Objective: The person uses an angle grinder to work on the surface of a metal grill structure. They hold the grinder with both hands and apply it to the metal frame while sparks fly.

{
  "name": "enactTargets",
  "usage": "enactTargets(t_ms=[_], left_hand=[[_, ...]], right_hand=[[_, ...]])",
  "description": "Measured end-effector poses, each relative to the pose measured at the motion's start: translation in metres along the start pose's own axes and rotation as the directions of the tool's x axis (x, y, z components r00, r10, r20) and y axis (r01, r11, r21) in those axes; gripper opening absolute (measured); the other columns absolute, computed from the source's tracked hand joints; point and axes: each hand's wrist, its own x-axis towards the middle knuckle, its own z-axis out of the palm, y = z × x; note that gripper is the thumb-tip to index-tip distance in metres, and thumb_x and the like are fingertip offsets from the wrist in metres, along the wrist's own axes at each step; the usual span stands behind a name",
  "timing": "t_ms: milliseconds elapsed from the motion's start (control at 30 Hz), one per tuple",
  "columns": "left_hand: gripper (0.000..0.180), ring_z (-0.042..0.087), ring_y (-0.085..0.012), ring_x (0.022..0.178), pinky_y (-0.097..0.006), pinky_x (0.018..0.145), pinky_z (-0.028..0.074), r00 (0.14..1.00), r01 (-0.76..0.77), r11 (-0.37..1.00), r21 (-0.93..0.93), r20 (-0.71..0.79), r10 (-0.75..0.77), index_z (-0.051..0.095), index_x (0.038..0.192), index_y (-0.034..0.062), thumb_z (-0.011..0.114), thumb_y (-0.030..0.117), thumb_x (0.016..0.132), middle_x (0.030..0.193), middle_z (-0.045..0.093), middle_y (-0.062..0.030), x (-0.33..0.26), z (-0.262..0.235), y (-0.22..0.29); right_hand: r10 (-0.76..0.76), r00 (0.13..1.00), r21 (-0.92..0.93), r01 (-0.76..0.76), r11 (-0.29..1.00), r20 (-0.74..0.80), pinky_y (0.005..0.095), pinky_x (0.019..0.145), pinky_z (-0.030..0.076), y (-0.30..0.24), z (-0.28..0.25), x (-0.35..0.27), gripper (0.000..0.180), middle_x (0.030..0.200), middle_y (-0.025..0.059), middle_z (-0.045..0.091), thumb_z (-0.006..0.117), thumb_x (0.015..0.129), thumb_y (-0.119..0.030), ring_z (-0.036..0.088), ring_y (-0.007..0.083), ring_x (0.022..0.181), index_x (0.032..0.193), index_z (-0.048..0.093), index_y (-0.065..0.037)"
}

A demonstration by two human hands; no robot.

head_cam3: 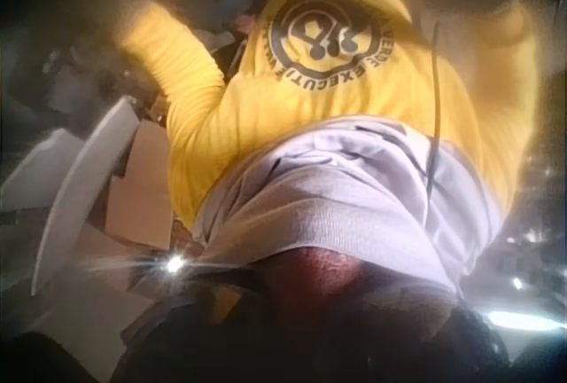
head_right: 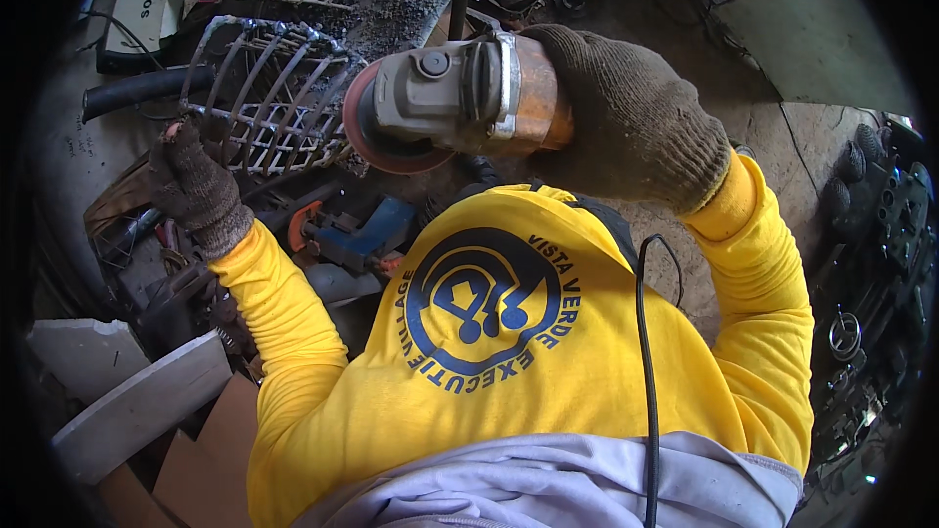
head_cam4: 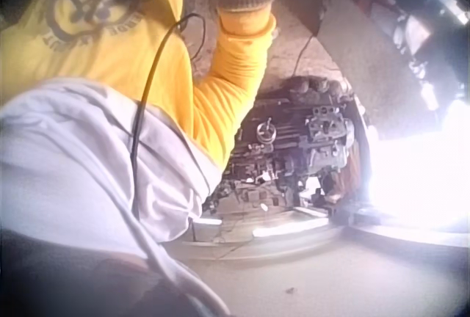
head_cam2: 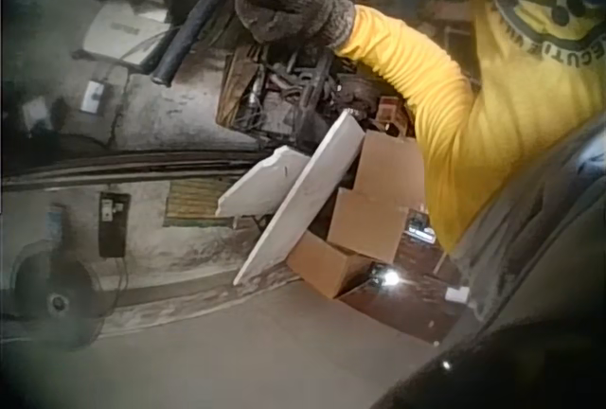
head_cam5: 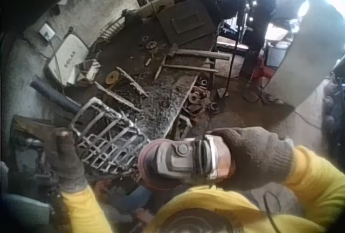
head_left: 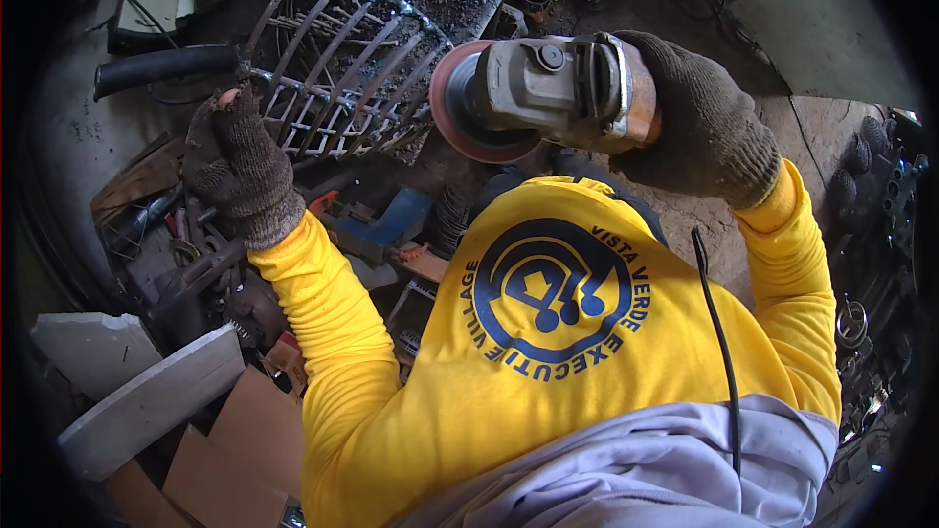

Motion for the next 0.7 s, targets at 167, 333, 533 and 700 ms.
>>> enactTargets(t_ms=[167,333,533,700], left_hand=[[0.036,0.060,-0.0203,0.060,-0.033,0.058,0.045,0.940,-0.328,0.939,0.105,-0.062,0.335,0.070,0.088,0.0019,0.063,0.037,0.095,0.069,0.066,-0.0078,0.002,-0.001,-0.008],[0.022,0.069,-0.0304,0.071,-0.037,0.067,0.054,0.980,-0.197,0.975,0.102,0.020,0.196,0.069,0.094,0.0010,0.069,0.023,0.093,0.084,0.070,-0.0119,-0.001,-0.007,-0.011],[0.030,0.069,-0.0296,0.071,-0.037,0.064,0.052,0.998,-0.065,0.996,0.057,0.018,0.064,0.069,0.088,0.0005,0.067,0.030,0.094,0.081,0.070,-0.0133,-0.001,-0.006,-0.007],[0.031,0.068,-0.0291,0.068,-0.037,0.063,0.052,0.973,-0.229,0.963,0.140,0.030,0.227,0.069,0.085,0.0004,0.067,0.030,0.094,0.078,0.070,-0.0124,0.004,-0.007,0.001]], right_hand=[[-0.034,0.999,-0.073,0.034,0.997,0.003,0.0402,0.091,0.056,-0.008,-0.004,0.005,0.085,0.116,0.0165,0.068,0.093,0.056,-0.023,0.068,0.0350,0.103,0.131,0.056,-0.006],[-0.080,0.997,0.006,0.080,0.997,-0.007,0.0404,0.090,0.056,0.000,0.000,0.005,0.086,0.114,0.0169,0.068,0.093,0.055,-0.023,0.068,0.0351,0.103,0.131,0.056,-0.005],[-0.041,0.999,-0.022,0.041,0.999,-0.010,0.0400,0.091,0.056,-0.006,-0.001,0.005,0.085,0.114,0.0172,0.068,0.093,0.055,-0.024,0.068,0.0356,0.104,0.130,0.057,-0.005],[-0.060,0.998,-0.099,0.057,0.993,-0.024,0.0401,0.090,0.056,-0.015,-0.003,0.007,0.085,0.114,0.0173,0.068,0.094,0.056,-0.026,0.068,0.0355,0.104,0.129,0.057,-0.005]])
